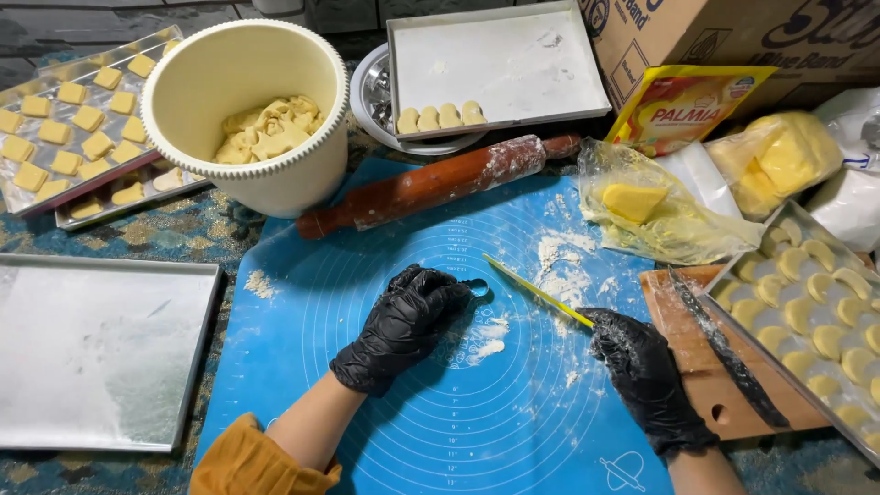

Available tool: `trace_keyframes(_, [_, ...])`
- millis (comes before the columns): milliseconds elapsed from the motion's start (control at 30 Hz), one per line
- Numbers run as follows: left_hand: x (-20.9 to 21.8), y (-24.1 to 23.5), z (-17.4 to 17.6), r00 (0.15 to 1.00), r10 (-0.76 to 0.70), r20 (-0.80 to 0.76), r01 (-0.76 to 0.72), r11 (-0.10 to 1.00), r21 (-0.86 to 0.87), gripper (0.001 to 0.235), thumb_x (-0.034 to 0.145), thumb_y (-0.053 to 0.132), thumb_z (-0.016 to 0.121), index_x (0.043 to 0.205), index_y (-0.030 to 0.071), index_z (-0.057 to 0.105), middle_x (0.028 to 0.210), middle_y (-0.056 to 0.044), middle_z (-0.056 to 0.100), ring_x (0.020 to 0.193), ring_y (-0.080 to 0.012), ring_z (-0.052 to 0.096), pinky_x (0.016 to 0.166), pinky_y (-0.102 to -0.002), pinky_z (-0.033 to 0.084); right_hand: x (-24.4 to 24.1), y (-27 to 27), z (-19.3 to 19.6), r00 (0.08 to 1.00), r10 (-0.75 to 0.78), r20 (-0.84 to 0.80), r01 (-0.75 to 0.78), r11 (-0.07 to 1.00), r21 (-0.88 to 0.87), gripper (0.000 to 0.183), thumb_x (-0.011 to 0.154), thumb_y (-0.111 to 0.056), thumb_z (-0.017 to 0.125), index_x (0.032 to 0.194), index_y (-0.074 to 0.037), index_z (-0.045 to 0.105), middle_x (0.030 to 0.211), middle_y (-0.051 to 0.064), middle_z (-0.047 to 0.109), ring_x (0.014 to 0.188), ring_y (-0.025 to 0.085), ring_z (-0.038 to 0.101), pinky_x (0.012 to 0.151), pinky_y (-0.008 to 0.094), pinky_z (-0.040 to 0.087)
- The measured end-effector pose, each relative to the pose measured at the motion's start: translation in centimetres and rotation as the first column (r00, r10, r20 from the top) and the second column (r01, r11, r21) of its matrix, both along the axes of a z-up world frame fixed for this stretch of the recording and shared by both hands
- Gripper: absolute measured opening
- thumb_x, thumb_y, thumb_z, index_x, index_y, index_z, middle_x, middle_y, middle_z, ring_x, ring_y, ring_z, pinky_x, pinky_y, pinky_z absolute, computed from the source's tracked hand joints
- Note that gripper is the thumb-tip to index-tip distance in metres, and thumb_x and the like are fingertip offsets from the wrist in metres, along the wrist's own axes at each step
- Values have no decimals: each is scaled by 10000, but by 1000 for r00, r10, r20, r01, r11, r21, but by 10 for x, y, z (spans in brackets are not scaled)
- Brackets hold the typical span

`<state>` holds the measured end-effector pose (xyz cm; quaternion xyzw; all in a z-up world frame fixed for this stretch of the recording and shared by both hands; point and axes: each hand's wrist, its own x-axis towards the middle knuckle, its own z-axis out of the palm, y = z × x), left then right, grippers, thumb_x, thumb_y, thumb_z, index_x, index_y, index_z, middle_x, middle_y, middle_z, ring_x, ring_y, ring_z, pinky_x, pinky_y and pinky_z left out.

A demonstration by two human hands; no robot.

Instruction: The person uses a metal cookie cutter to cut shapes from a piece of dough on a blue silicone mat. They then use a yellow spatula to transfer the cut dough pieces onto a metal baking tray.

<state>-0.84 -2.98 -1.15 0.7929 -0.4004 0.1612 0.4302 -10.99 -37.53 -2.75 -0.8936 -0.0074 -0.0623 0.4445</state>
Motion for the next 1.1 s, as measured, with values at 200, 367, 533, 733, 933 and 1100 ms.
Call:
trace_keyframes(200, [1, 1, -9, 997, 80, -19, -78, 992, 96, 160, 911, 114, 774, 1068, 125, 745, 1044, -77, 709, 932, -314, 650, 843, -478, 500, 2, 0, 3, 996, 73, 60, -73, 997, 12, 375, 963, -176, 562, 1290, -59, 705, 1221, 126, 760, 1082, 243, 743, 889, 368, 633])
trace_keyframes(367, [1, 2, -15, 994, 107, 23, -109, 993, 53, 208, 877, 135, 835, 1047, 127, 716, 1154, -107, 657, 1036, -338, 650, 841, -499, 536, -1, 0, 7, 995, 2, -98, 1, 999, 37, 424, 955, -237, 533, 1309, -73, 699, 1159, 96, 771, 867, 206, 733, 790, 363, 629])
trace_keyframes(533, [1, 2, -22, 992, 120, -32, -117, 991, 64, 213, 882, 132, 825, 1055, 97, 706, 1190, -114, 670, 1061, -333, 644, 869, -502, 544, -5, -10, -12, 999, 36, -29, -32, 991, 130, 506, 909, -315, 565, 1327, -52, 677, 1102, 96, 762, 918, 204, 725, 827, 367, 629])
trace_keyframes(733, [-2, 4, -20, 987, 162, 22, -163, 986, 37, 286, 897, 98, 809, 1147, 99, 669, 1233, -134, 662, 1097, -348, 651, 925, -507, 549, -6, 6, 9, 993, -50, -106, 60, 994, 89, 400, 1004, -238, 518, 1311, -54, 696, 951, 73, 734, 828, 192, 678, 776, 356, 588])
trace_keyframes(933, [4, 9, 1, 941, 338, 27, -331, 933, -142, 151, 965, 162, 749, 1067, 76, 678, 1164, -140, 682, 1088, -313, 683, 910, -463, 552, -17, 15, 4, 988, -46, -150, 90, 949, 302, 376, 1029, -202, 515, 1303, -5, 680, 888, 98, 687, 709, 184, 590, 634, 316, 510])
trace_keyframes(1100, [5, 27, 6, 951, 86, -296, -250, 774, -581, 311, 945, 48, 728, 1244, -9, 665, 1170, -215, 648, 1129, -405, 690, 974, -414, 570, -20, 32, -18, 967, 133, 218, -199, 927, 317, 402, 884, -155, 702, 1224, 58, 728, 755, 233, 690, 626, 440, 617, 546, 356, 631])
